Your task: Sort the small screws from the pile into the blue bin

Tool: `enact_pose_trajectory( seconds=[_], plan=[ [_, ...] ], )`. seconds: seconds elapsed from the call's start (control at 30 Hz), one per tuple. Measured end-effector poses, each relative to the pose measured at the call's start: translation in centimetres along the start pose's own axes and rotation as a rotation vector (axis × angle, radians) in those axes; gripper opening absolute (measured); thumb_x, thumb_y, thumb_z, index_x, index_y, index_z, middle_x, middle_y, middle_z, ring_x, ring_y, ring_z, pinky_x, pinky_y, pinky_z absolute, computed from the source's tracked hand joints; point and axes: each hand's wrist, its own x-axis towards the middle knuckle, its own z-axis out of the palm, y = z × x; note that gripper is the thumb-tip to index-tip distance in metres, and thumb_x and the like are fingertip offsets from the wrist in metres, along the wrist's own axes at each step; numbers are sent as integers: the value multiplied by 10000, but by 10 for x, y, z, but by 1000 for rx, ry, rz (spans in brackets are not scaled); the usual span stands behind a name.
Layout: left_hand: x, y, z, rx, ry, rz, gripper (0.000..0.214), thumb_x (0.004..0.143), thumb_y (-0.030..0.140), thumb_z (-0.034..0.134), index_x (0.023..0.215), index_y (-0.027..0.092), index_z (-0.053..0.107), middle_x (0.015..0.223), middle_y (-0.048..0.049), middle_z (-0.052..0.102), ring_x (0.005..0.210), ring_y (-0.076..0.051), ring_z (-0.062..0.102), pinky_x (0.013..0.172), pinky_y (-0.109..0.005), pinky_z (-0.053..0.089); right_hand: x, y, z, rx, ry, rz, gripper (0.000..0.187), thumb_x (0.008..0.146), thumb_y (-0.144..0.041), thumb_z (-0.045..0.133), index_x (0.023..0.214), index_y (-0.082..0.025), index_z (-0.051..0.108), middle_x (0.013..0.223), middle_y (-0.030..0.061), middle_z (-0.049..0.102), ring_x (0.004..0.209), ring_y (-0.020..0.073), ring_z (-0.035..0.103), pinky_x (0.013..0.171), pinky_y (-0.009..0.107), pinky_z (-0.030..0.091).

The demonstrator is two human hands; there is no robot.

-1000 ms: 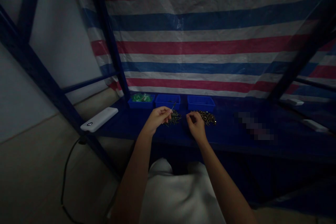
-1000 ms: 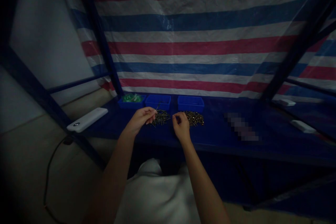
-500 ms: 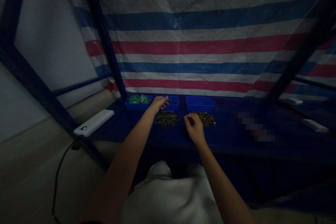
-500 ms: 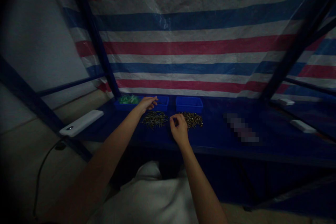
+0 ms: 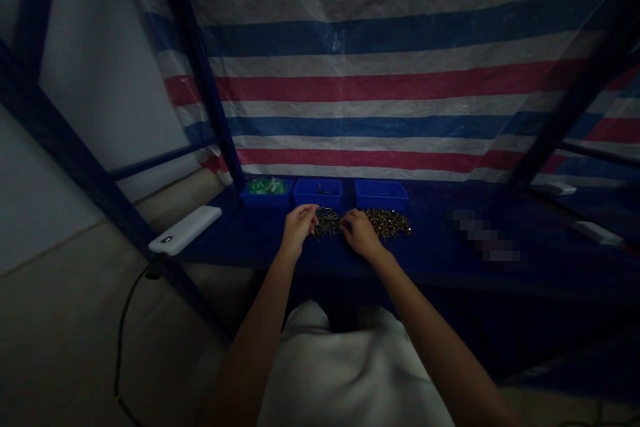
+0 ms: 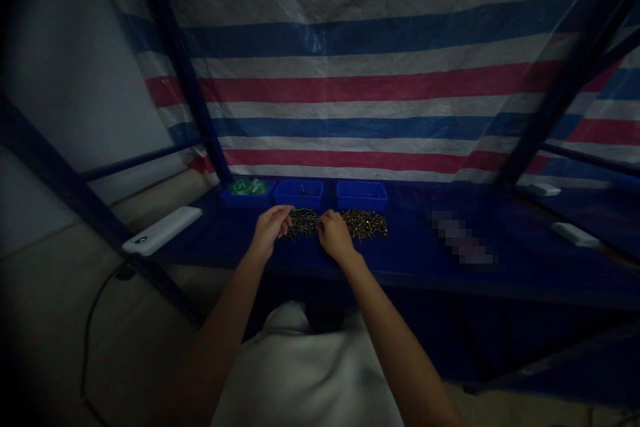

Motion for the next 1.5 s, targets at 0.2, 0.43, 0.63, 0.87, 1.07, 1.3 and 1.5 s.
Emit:
enact_pose_trajectory(
  seconds=[0.2, 0.43, 0.63, 0.87, 1.07, 1.3, 1.5],
  plan=[
    [-19, -18, 6, -40, 23, -1, 350, 704, 406, 580, 887, 108, 598, 506, 38, 510, 341, -32, 387, 345, -166, 238, 18, -7, -10, -283, -226, -81, 184, 819, -131, 460, 863, -184, 631, 976, 105, 563, 920, 222, 475, 764, 312, 369],
    [-20, -26, 6, -3, -30, 65, 324, 714, 396, 578, 867, 111, 600, 500, 34, 520, 352, -44, 410, 371, -176, 279, 27, -14, -18, -461, -398, -243, 213, 849, -142, 404, 938, -158, 597, 1012, 116, 549, 963, 228, 457, 763, 315, 363],
    [-22, -29, 6, 51, -26, 132, 302, 732, 394, 564, 848, 118, 606, 492, 36, 512, 365, -56, 422, 380, -184, 306, 32, -1, -19, -186, -273, -166, 127, 793, -112, 479, 843, -155, 588, 949, 92, 571, 906, 202, 484, 770, 311, 366],
    [-31, -18, 19, 46, -33, 184, 319, 718, 411, 593, 849, 121, 616, 499, 28, 521, 421, -65, 456, 405, -177, 341, 25, -16, -18, 999, -8, 210, 217, 742, -397, 566, 782, -184, 584, 797, 10, 600, 722, 136, 521, 662, 266, 398],
    [-34, -5, 27, -3, -118, 181, 288, 730, 397, 584, 801, 121, 624, 496, 26, 523, 393, -55, 436, 397, -179, 332, 13, -30, -15, 1399, -58, 330, 249, 647, -406, 678, 720, -183, 596, 844, 11, 607, 689, 116, 529, 638, 256, 408],
    [-36, -5, 28, -33, -170, 131, 307, 716, 424, 593, 782, 126, 621, 497, 26, 523, 379, -48, 421, 387, -175, 315, 11, -31, -13, 1463, 30, 365, 249, 608, -396, 713, 709, -189, 618, 833, 8, 613, 677, 108, 519, 630, 246, 420],
    [-31, -3, 30, 6, -112, 112, 259, 704, 380, 599, 740, 124, 616, 469, 34, 509, 359, -44, 402, 371, -173, 290, 8, -28, -11, 1347, 167, 361, 277, 650, -433, 661, 794, -200, 615, 875, 24, 615, 735, 138, 534, 631, 262, 427]
  ],
)
